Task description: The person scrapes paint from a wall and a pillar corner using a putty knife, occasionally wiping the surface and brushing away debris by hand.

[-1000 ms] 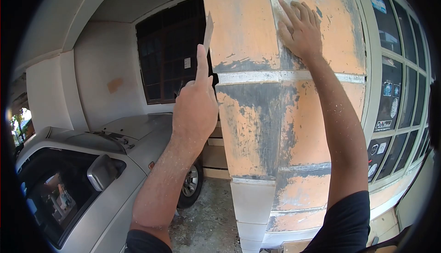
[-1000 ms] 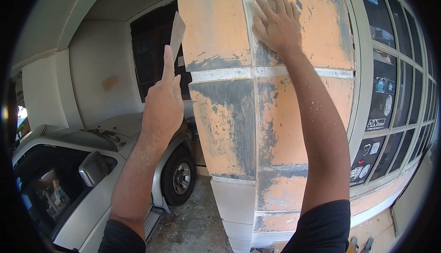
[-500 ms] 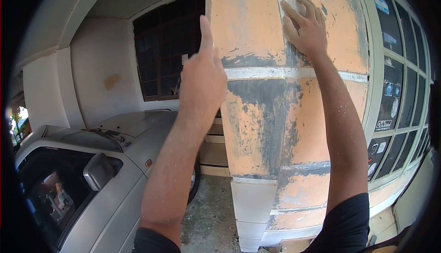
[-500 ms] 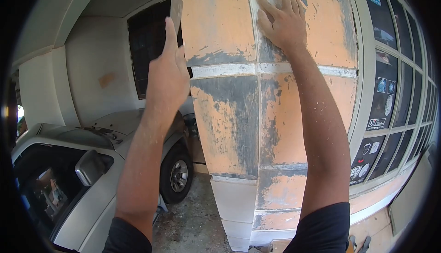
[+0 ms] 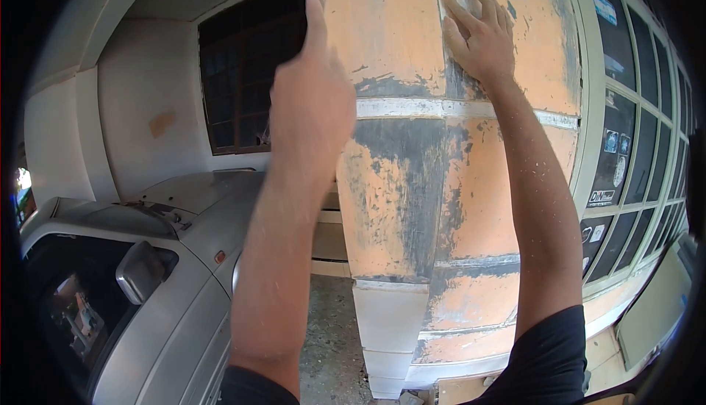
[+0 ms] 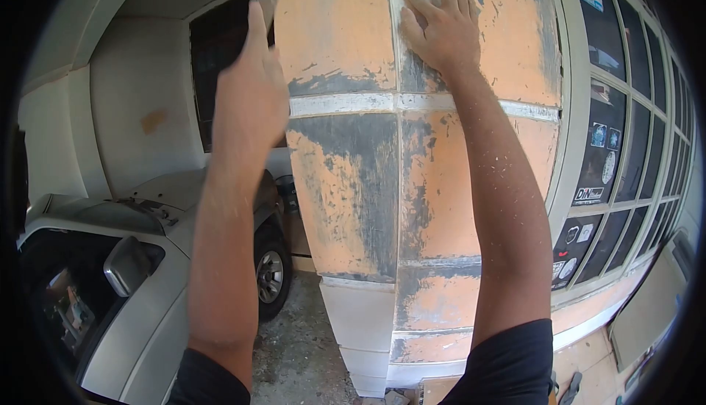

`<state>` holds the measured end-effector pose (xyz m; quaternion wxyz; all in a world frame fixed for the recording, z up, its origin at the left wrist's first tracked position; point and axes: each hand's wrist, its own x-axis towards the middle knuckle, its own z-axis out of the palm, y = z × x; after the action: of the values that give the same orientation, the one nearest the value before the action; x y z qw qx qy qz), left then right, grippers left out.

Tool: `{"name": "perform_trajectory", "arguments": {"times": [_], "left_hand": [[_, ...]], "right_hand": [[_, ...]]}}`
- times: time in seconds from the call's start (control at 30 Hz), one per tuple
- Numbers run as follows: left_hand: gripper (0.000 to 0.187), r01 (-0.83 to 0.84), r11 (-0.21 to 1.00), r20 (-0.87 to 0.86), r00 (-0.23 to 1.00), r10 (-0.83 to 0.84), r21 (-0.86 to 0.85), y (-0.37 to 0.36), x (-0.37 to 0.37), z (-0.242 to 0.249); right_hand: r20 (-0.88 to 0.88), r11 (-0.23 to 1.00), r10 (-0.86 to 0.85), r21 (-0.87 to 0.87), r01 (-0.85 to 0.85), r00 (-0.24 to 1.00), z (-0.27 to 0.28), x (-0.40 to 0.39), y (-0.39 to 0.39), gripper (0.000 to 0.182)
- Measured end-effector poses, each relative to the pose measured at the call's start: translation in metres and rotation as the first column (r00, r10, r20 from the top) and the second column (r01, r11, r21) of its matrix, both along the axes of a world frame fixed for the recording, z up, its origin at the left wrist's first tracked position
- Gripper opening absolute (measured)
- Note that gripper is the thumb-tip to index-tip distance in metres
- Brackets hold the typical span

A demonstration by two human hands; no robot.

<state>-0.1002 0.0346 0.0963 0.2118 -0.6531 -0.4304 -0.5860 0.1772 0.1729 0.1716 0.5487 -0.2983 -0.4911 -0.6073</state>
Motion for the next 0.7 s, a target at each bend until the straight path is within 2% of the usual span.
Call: {"name": "perform_trajectory", "arguments": {"times": [0.1,0.17,0.2,0.3,0.37,0.47,0.5,0.57,0.67,0.7], "left_hand": [[0.069,-0.016,1.0,-0.026,1.0,0.015,-0.019,-0.019,-0.004,-0.069],[0.07,0.09,0.985,0.05,0.995,-0.084,-0.145,-0.022,-0.011,-0.089],[0.07,0.028,0.997,0.006,1.0,-0.028,-0.068,-0.014,-0.012,-0.077],[0.07,-0.014,0.999,-0.036,0.999,0.013,-0.036,0.0,-0.016,-0.001],[0.068,-0.107,0.994,-0.045,0.993,0.107,0.01,0.002,-0.014,0.036],[0.068,-0.103,0.992,-0.014,0.995,0.102,-0.068,-0.011,-0.007,0.016],[0.068,-0.104,0.992,-0.017,0.994,0.103,-0.07,-0.014,-0.007,-0.008],[0.069,0.026,1.0,-0.023,0.999,-0.026,0.014,-0.012,-0.008,-0.055],[0.07,0.01,0.999,-0.004,1.0,-0.01,-0.035,0.002,-0.01,-0.057],[0.07,0.013,0.999,0.003,1.0,-0.013,-0.039,0.006,-0.01,-0.045]], "right_hand": [[-0.019,0.999,0.029,0.014,-0.029,0.999,0.0,-0.006,-0.002,0.045],[-0.025,1.0,0.0,-0.01,0.0,1.0,0.0,-0.004,-0.001,0.045],[-0.019,1.0,-0.004,-0.015,0.004,1.0,0.0,-0.005,-0.003,0.045],[-0.02,0.999,0.039,-0.024,-0.039,0.999,-0.002,-0.008,-0.005,0.044],[-0.006,0.999,0.044,-0.013,-0.044,0.999,-0.001,-0.006,-0.004,0.044],[-0.004,1.0,0.023,-0.008,-0.023,1.0,0.0,-0.004,-0.001,0.045],[-0.006,1.0,0.025,-0.01,-0.025,1.0,-0.001,-0.004,0.0,0.045],[-0.022,1.0,0.014,-0.007,-0.014,1.0,0.0,-0.004,0.0,0.044],[-0.007,0.999,0.031,-0.012,-0.031,0.999,0.0,-0.003,0.0,0.045],[0.0,0.999,0.028,-0.016,-0.028,1.0,0.0,-0.004,0.0,0.045]]}}
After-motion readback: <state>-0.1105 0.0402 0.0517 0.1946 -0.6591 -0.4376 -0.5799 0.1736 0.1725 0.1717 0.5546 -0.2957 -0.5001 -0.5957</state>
